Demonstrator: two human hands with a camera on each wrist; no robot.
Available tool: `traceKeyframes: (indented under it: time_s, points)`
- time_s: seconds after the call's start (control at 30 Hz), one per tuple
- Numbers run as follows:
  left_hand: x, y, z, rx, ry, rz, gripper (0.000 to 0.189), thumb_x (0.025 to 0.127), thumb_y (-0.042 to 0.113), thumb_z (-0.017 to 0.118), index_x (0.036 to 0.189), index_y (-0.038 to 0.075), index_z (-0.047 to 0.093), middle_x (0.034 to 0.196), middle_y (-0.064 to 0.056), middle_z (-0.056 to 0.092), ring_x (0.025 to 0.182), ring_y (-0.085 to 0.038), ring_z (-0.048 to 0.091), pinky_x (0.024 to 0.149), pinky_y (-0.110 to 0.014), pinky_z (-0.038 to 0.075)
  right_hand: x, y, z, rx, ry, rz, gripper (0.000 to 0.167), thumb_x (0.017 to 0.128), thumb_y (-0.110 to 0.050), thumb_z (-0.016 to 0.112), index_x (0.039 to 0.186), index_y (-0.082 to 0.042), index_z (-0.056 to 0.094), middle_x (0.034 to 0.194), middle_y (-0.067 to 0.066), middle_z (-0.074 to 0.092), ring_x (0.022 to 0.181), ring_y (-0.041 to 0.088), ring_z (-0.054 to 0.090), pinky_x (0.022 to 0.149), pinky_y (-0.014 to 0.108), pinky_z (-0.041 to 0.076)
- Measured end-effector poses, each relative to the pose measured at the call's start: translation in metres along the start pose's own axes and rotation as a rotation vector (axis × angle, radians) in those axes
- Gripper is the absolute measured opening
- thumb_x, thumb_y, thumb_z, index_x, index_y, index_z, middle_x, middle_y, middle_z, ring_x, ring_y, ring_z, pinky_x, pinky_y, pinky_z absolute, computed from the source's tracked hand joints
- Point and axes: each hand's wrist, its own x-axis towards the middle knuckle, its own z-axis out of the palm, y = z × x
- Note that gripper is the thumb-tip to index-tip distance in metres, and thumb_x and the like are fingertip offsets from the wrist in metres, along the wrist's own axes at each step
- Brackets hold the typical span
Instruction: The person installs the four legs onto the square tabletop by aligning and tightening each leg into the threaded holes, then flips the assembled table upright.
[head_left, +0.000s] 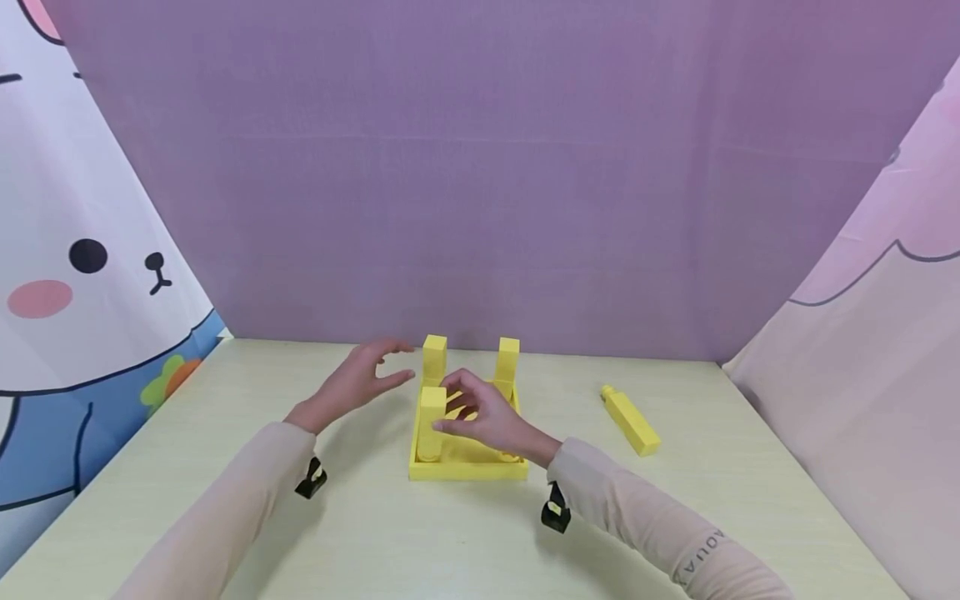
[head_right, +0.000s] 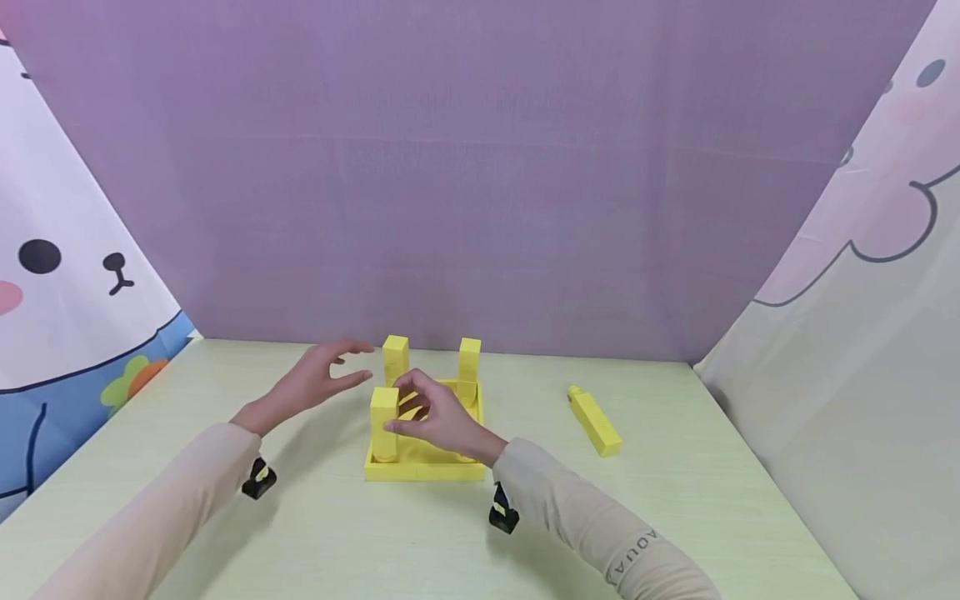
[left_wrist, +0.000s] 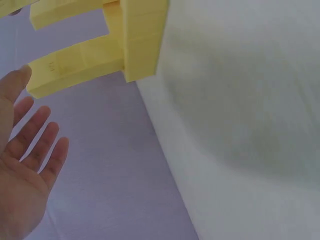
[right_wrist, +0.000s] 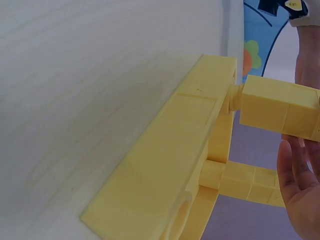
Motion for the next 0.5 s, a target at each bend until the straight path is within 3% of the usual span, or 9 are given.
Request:
traceKeyframes:
  time_s: [0.33,0.5]
  points:
    - [0.022,0.003,0.001,-0.07,0.024,-0.023,0.047,0.085,0.027,0.064,0.124,0.005,0.052,0.123,-0.014,0.055,0.114,-0.033,0.052,0.09,-0.046,0.047,-0.002,-0.008,0.001,-0.047,0.02,0.041,0.043,0.078,-0.006,0.071,0.112,0.0,0.046,0.106,0.015,0.053,0.095,0.034,0.06,0.075,0.036,0.053]
    - [0.029,0.002,0.005,-0.082,0.011,-0.018,0.05,0.086,0.027,0.064,0.126,0.003,0.051,0.125,-0.015,0.054,0.114,-0.034,0.051,0.09,-0.047,0.047,0.001,0.007,0.002,-0.057,0.019,0.032,0.044,0.079,-0.008,0.071,0.116,-0.003,0.047,0.112,0.013,0.054,0.095,0.032,0.06,0.074,0.033,0.053]
